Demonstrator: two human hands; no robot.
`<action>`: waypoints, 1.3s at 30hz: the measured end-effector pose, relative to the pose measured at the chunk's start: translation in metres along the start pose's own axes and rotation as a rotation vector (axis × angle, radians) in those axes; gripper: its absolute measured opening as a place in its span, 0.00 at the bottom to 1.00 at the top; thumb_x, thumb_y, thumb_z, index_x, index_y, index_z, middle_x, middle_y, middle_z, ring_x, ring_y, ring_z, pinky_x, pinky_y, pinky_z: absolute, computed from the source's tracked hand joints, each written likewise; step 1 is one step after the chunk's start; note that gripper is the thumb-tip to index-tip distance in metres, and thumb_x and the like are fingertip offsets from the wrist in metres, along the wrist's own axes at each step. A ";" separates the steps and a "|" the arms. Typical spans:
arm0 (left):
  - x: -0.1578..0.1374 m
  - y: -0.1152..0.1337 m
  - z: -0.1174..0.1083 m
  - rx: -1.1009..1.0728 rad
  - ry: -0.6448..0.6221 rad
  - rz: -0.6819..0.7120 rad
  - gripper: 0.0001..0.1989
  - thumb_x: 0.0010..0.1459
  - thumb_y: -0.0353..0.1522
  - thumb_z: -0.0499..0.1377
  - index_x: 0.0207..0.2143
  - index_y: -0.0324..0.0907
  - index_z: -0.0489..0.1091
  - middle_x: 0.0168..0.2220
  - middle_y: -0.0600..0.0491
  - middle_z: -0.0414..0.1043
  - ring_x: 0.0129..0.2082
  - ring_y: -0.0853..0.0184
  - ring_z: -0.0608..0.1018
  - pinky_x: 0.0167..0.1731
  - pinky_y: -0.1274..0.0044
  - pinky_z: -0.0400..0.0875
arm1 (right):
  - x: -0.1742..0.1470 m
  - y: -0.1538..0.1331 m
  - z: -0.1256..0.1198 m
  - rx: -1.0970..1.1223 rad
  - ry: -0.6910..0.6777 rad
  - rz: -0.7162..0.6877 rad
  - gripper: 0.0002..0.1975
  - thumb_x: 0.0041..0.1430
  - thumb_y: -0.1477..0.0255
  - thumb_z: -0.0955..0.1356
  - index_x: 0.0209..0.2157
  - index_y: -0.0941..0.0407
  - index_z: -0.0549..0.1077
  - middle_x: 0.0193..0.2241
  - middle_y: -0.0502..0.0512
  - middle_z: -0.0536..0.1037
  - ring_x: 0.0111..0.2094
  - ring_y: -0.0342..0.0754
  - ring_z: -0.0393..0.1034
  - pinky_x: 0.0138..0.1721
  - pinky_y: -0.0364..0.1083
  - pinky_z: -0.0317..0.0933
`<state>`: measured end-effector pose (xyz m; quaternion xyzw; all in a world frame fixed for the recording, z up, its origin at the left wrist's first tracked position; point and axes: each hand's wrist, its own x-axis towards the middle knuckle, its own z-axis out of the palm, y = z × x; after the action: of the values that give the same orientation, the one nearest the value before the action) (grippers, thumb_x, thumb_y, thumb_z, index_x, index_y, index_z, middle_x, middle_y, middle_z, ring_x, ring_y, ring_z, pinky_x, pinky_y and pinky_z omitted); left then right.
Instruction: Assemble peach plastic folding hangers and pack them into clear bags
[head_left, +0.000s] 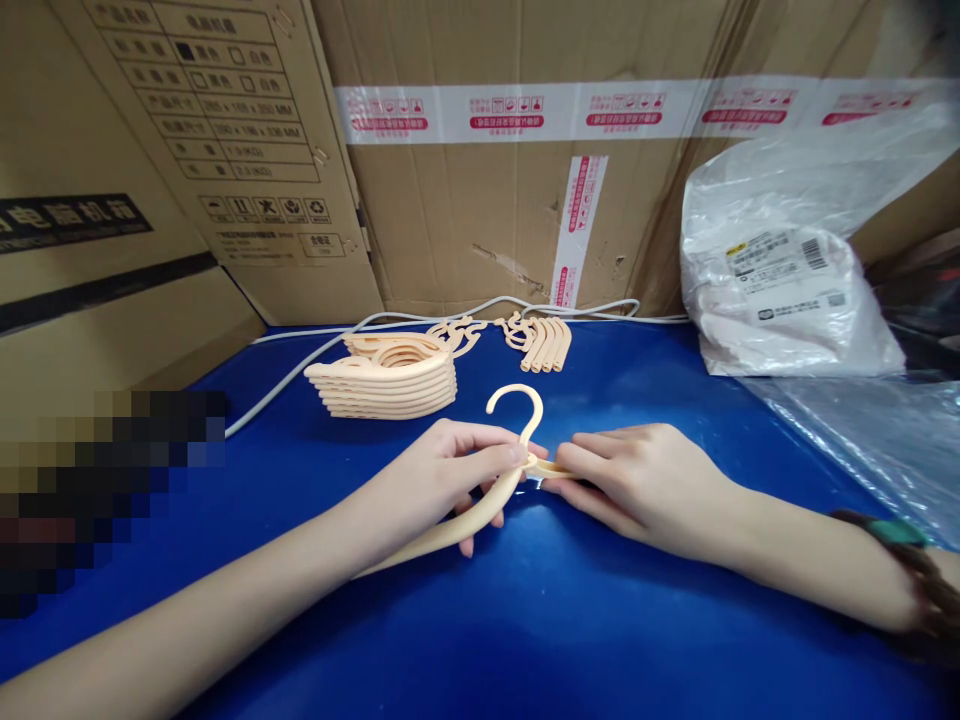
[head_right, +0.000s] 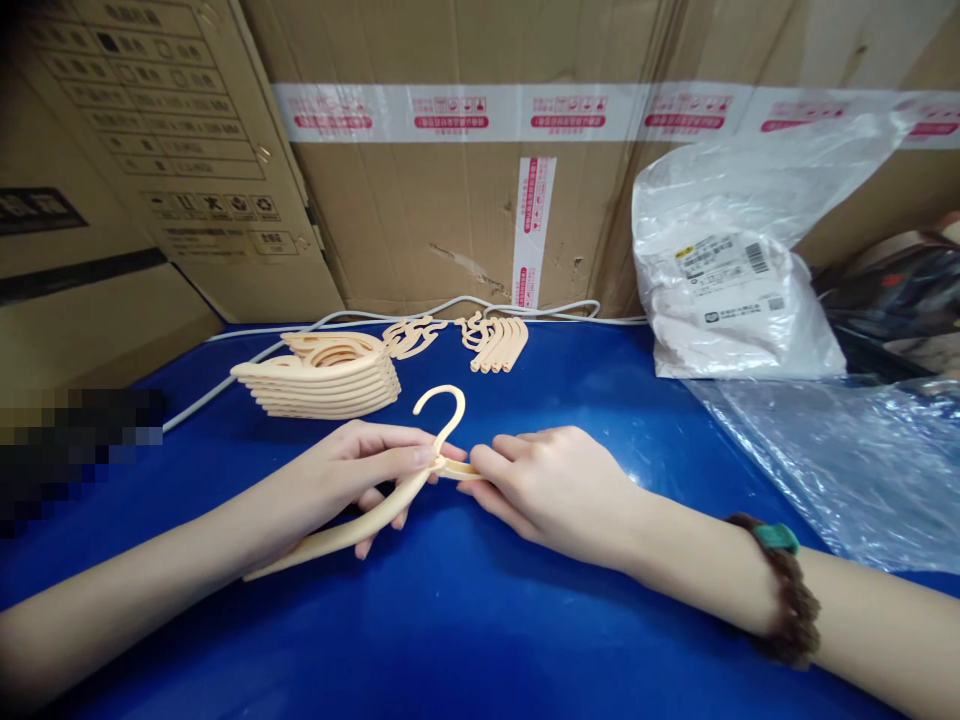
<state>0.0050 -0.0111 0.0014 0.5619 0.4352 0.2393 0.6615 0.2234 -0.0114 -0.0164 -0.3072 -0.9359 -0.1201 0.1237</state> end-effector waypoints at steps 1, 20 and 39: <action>0.000 0.000 0.000 -0.002 -0.007 0.000 0.13 0.59 0.38 0.59 0.42 0.41 0.76 0.21 0.56 0.66 0.20 0.72 0.70 0.12 0.86 0.68 | 0.000 0.000 0.000 -0.016 0.021 -0.009 0.19 0.71 0.66 0.55 0.29 0.56 0.68 0.22 0.49 0.72 0.19 0.42 0.64 0.23 0.45 0.49; 0.004 0.001 -0.003 -0.047 0.022 0.018 0.10 0.53 0.35 0.64 0.34 0.38 0.76 0.26 0.51 0.74 0.27 0.68 0.76 0.21 0.83 0.75 | 0.000 0.000 -0.001 0.010 0.148 -0.032 0.18 0.71 0.68 0.55 0.32 0.57 0.71 0.24 0.51 0.74 0.22 0.43 0.67 0.26 0.44 0.55; -0.001 0.005 -0.001 -0.080 -0.032 -0.007 0.14 0.61 0.35 0.60 0.46 0.37 0.75 0.20 0.54 0.72 0.19 0.74 0.73 0.16 0.86 0.73 | -0.001 0.003 -0.001 0.025 0.145 -0.088 0.17 0.69 0.68 0.58 0.30 0.58 0.72 0.23 0.50 0.73 0.22 0.43 0.66 0.27 0.44 0.56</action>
<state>0.0043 -0.0103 0.0064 0.5372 0.4166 0.2453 0.6911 0.2266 -0.0096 -0.0155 -0.2548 -0.9385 -0.1357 0.1893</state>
